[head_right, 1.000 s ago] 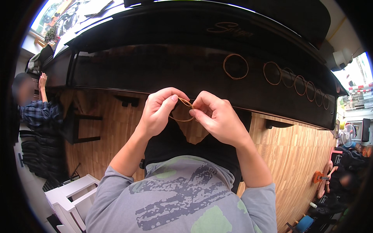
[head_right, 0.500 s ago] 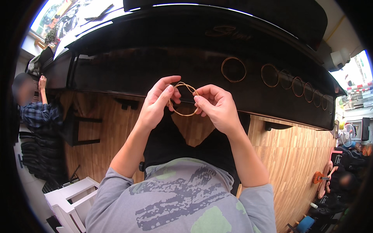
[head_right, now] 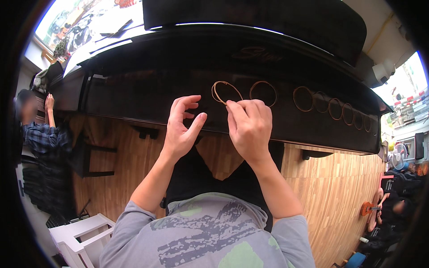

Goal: The person shapes a thin wire into a circular loop by hand, repeatedly adjusting its form and placing it on the piano lid alongside other completed loops. The person then picks up a longer wire segment and begins to shape it.

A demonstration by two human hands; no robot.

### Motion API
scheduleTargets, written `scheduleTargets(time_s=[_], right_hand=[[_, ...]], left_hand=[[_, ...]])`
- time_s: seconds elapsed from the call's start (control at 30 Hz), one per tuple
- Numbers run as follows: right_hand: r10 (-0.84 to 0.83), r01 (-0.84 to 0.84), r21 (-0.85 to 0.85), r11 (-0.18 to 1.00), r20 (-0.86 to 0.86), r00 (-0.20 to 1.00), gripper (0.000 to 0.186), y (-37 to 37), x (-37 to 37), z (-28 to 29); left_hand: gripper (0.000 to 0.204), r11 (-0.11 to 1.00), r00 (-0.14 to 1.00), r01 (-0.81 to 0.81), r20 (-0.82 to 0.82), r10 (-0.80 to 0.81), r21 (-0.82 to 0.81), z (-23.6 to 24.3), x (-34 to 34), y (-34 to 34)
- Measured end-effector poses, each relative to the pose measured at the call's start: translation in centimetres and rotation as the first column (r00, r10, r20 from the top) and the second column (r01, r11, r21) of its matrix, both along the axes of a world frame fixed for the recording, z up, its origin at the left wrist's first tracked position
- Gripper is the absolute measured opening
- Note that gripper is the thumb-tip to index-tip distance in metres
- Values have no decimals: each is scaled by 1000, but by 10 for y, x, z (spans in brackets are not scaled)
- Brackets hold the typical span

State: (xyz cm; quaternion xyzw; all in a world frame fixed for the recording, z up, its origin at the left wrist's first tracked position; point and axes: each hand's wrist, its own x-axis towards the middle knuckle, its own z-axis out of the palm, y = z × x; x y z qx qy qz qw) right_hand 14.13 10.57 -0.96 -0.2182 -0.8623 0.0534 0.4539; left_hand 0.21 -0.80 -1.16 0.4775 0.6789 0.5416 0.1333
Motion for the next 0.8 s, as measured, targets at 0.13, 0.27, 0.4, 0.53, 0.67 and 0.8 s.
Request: scheduleTargets(time_s=[0.13,0.27,0.4,0.53,0.67,0.8], right_hand=[[-111,86,148,985,168,980,21,5,-5,-11],[-160,126,165,978,210,964,16,13,-15,-16],[-182,147,152,977,251,951,15,19,-21,-14],[-99,90,64,994,150,984,13,19,-18,-12],[12,-106,-520,847,-180,984,11,12,-14,1],[14,-273,-833,482,-304,953,24,19,-10,-1]], left_hand=[[32,1000,971,-20,-238,18,-5,-7,-5,6],[35,999,915,-45,-403,31,-27,-12,-4,12],[44,996,881,-89,-468,69,-21,-10,-2,21],[55,995,879,-94,-467,91,17,-13,-6,28],[64,994,913,-82,-394,105,76,-13,-8,29],[73,999,894,-24,-448,36,32,-7,-4,34]])
